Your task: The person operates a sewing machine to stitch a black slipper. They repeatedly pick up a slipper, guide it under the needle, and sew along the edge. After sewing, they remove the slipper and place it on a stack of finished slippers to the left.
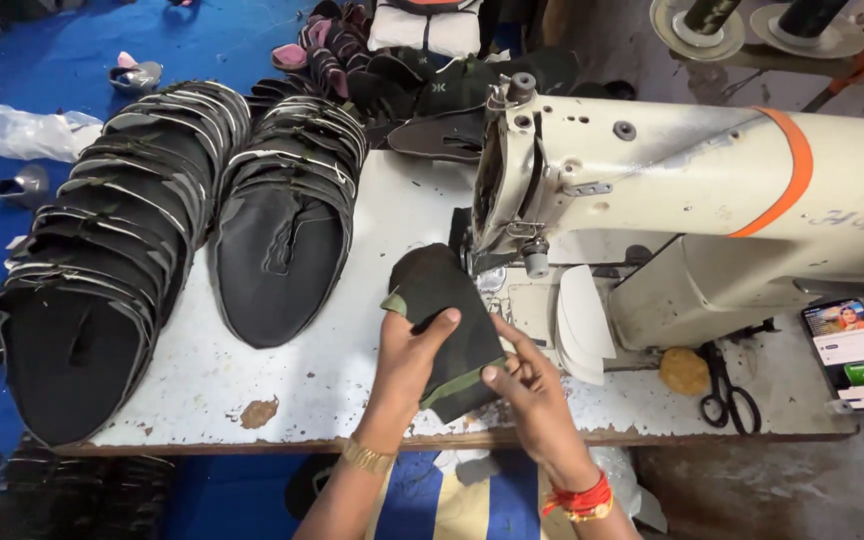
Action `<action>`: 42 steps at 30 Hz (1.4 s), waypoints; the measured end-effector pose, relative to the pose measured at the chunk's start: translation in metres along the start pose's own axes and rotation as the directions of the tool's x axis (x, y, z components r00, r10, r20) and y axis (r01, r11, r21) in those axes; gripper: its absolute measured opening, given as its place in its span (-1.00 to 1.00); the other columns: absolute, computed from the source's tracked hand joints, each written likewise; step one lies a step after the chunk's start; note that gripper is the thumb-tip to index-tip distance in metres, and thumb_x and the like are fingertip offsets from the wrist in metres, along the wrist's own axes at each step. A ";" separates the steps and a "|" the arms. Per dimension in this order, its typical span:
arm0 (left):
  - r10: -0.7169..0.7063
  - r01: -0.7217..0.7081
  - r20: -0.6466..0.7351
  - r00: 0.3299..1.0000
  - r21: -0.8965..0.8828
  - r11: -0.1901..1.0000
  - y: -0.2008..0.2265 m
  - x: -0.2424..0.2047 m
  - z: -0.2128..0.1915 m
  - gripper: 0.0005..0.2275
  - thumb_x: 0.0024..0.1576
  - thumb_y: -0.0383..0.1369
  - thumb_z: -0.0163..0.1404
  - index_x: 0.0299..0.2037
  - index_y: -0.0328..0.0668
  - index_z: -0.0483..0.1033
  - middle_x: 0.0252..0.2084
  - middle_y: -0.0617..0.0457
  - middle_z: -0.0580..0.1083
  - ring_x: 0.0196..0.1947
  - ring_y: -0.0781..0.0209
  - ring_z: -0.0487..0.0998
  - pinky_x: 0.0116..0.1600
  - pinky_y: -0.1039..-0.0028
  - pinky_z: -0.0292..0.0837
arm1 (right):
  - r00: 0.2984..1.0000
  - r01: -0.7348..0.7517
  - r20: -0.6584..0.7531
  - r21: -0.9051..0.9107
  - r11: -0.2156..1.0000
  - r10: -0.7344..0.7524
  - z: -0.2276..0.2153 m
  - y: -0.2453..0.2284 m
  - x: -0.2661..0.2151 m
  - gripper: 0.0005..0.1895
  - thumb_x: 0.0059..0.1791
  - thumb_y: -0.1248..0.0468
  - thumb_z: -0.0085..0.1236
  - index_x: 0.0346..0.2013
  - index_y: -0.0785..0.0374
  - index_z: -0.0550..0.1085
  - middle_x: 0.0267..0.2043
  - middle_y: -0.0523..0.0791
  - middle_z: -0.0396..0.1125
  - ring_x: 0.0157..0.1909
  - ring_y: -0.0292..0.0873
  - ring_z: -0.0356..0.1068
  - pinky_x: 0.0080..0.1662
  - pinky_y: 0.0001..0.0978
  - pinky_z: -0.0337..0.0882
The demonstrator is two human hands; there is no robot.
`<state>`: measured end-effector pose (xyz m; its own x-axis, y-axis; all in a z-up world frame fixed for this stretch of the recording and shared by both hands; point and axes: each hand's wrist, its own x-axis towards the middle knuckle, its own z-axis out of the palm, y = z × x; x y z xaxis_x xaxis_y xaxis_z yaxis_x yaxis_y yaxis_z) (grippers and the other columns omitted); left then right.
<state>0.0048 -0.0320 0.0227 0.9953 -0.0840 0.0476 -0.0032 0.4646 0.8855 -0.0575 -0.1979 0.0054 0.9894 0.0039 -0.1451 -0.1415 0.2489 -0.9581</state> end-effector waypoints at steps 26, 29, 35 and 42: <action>-0.170 0.098 0.354 0.920 0.213 0.972 -0.006 0.101 -0.043 -0.63 0.14 -0.46 0.09 0.17 -0.35 0.44 -0.02 0.11 0.53 -0.07 0.32 0.52 0.04 0.42 0.50 | 0.976 0.213 0.112 -0.282 0.935 -0.189 0.003 0.007 0.040 -0.49 0.08 0.47 0.08 0.33 0.28 0.25 -0.27 -0.13 0.37 -0.15 -0.34 0.32 -0.05 -0.50 0.33; -0.149 0.056 0.291 0.945 0.307 0.950 -0.002 0.102 -0.040 -0.62 0.13 -0.48 0.10 0.17 -0.34 0.44 0.02 0.11 0.53 -0.02 0.33 0.51 0.12 0.44 0.45 | 0.956 0.257 0.010 -0.515 0.818 -0.294 -0.028 0.002 0.047 -0.70 0.07 0.40 0.05 0.11 0.29 0.45 -0.16 -0.15 0.49 -0.02 -0.25 0.48 0.09 -0.42 0.44; -0.188 0.118 0.294 0.937 0.239 0.964 -0.006 0.102 -0.040 -0.60 0.14 -0.50 0.06 0.22 -0.32 0.41 0.10 0.07 0.52 0.04 0.30 0.51 0.17 0.42 0.45 | 0.577 0.252 0.421 -0.907 -0.338 -0.700 -0.004 -0.068 0.082 -0.46 -0.25 0.14 0.33 -0.04 0.32 0.48 0.01 0.17 0.31 0.16 0.30 0.19 0.13 0.18 0.26; -0.119 0.058 0.314 0.942 0.199 0.978 -0.021 0.100 -0.044 -0.52 0.11 -0.50 0.05 0.29 -0.29 0.33 0.15 0.09 0.48 0.10 0.27 0.48 0.21 0.40 0.42 | 0.532 0.201 0.553 -0.818 -0.539 -0.641 -0.145 0.048 0.273 -0.55 -0.06 0.11 0.13 0.10 0.17 0.43 0.08 -0.07 0.33 0.20 -0.06 0.27 0.24 0.33 0.23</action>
<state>0.1090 -0.0120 -0.0115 0.9075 -0.4115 0.0842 0.0353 0.2746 0.9609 0.2012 -0.3255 -0.1155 0.6346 0.3785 0.6738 0.2487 -0.9255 0.2856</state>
